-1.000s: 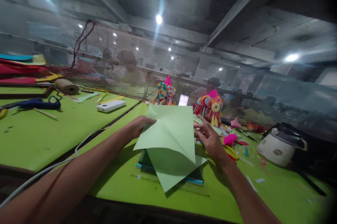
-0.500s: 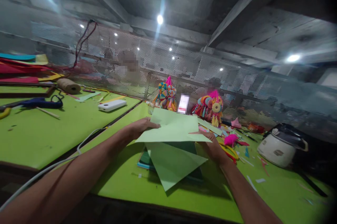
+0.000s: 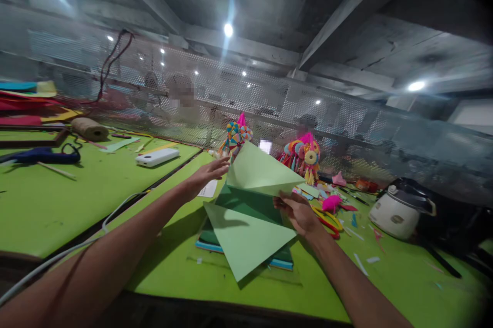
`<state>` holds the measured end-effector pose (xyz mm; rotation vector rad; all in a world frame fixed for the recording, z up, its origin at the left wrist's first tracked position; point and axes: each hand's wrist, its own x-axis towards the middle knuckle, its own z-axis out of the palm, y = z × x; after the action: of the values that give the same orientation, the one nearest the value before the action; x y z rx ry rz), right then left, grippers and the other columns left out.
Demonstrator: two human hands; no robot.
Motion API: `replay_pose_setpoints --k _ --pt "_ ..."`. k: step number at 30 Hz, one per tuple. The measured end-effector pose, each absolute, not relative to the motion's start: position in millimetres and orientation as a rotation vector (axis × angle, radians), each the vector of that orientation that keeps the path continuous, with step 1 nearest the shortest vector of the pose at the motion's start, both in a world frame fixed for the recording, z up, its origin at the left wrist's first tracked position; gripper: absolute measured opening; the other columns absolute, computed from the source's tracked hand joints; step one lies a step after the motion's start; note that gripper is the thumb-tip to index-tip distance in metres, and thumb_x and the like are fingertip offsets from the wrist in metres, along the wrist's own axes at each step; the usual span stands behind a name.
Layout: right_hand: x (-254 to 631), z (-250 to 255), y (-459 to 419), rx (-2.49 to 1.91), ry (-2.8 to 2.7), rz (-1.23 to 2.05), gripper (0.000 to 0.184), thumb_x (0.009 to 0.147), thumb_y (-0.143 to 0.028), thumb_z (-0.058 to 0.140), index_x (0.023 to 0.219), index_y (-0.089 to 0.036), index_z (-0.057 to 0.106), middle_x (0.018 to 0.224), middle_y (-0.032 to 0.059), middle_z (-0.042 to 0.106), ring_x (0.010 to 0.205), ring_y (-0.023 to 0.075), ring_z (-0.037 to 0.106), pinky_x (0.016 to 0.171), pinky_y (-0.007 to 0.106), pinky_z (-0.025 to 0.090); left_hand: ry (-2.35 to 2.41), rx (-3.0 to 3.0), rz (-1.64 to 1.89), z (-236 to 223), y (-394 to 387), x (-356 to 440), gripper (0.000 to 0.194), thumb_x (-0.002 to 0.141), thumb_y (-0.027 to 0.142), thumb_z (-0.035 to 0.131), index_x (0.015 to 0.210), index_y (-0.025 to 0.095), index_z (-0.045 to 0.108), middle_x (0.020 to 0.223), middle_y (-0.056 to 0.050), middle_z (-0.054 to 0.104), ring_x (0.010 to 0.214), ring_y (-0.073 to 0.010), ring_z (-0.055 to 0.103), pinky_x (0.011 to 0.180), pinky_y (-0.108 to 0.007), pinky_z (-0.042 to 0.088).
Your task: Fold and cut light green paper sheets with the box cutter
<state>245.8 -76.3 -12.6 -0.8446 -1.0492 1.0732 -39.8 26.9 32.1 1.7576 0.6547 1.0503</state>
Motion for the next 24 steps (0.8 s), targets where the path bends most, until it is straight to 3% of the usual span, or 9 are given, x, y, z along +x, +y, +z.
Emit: replay_pose_setpoints --k 2,5,7,9,11,15,19,24 --pt "244.8 -12.6 -76.7 -0.852 -1.058 1.084 0.026 0.061 -0.035 0.084 0.076 -0.017 0.073 0.070 0.0025 0.071 0.066 0.0142 0.063 0.064 0.027 0.051 0.614 1.834 0.998 31.6 23.4 -36.1 0.079 0.071 0.052 0.073 0.137 0.019 0.045 0.129 -0.014 0.055 0.119 -0.0292 0.049 0.093 -0.039 0.041" --pt "243.7 -13.5 -76.8 -0.872 -1.117 1.061 0.025 0.063 -0.037 0.083 0.075 -0.017 0.074 0.071 0.0033 0.071 0.067 0.0152 0.063 0.068 0.029 0.051 0.704 1.802 0.926 26.7 22.2 -32.1 0.088 0.062 0.045 0.082 0.137 0.015 0.046 0.107 -0.012 0.064 0.100 -0.0277 0.059 0.086 -0.039 0.043" --pt "244.3 -13.7 -76.9 -0.872 -1.163 1.045 0.025 0.064 -0.038 0.082 0.077 -0.018 0.074 0.073 0.0031 0.071 0.070 0.0165 0.064 0.071 0.031 0.052 0.743 1.758 0.871 23.7 23.7 -31.3 0.079 0.057 0.042 0.084 0.126 0.012 0.058 0.094 -0.009 0.068 0.090 -0.0266 0.061 0.083 -0.039 0.044" --pt "246.1 -13.2 -77.2 -0.866 -1.195 1.039 0.025 0.064 -0.037 0.081 0.080 -0.020 0.074 0.075 0.0028 0.071 0.072 0.0173 0.064 0.073 0.031 0.051 0.747 1.740 0.812 22.9 25.3 -31.8 0.058 0.055 0.042 0.084 0.101 0.010 0.070 0.083 -0.008 0.069 0.083 -0.0257 0.062 0.083 -0.039 0.044" --pt "248.1 -12.2 -77.9 -0.890 -1.221 1.023 0.024 0.064 -0.037 0.081 0.080 -0.021 0.074 0.076 0.0029 0.072 0.073 0.0179 0.064 0.074 0.032 0.051 0.718 1.732 0.794 24.0 26.0 -33.1 0.043 0.054 0.041 0.084 0.082 0.011 0.073 0.077 -0.007 0.070 0.081 -0.0251 0.063 0.084 -0.038 0.044" --pt "250.2 -12.3 -80.7 -1.033 -1.295 0.944 0.024 0.066 -0.042 0.078 0.078 -0.022 0.075 0.078 0.0039 0.073 0.074 0.0192 0.064 0.078 0.034 0.050 0.686 1.720 0.821 24.9 24.8 -36.7 0.038 0.053 0.037 0.083 0.082 0.015 0.073 0.079 -0.004 0.072 0.082 -0.0236 0.064 0.082 -0.034 0.046" --pt "250.1 -17.0 -82.5 -1.211 -1.345 0.931 0.028 0.059 -0.042 0.080 0.065 -0.016 0.072 0.064 0.0049 0.069 0.057 0.0162 0.058 0.059 0.029 0.047 0.883 1.791 0.748 13.4 23.7 -37.3 0.031 0.049 0.034 0.080 0.072 0.015 0.071 0.070 -0.002 0.071 0.065 -0.0213 0.062 0.062 -0.028 0.048" --pt "252.9 -24.4 -76.7 -1.479 -1.335 0.834 0.040 0.065 -0.047 0.074 0.046 -0.016 0.058 0.038 -0.0037 0.046 0.037 0.0085 0.035 0.040 0.023 0.026 1.004 1.819 0.748 -3.9 26.4 -30.1 0.029 0.048 0.029 0.079 0.073 0.016 0.070 0.063 0.000 0.067 0.061 -0.0213 0.061 0.054 -0.026 0.044"
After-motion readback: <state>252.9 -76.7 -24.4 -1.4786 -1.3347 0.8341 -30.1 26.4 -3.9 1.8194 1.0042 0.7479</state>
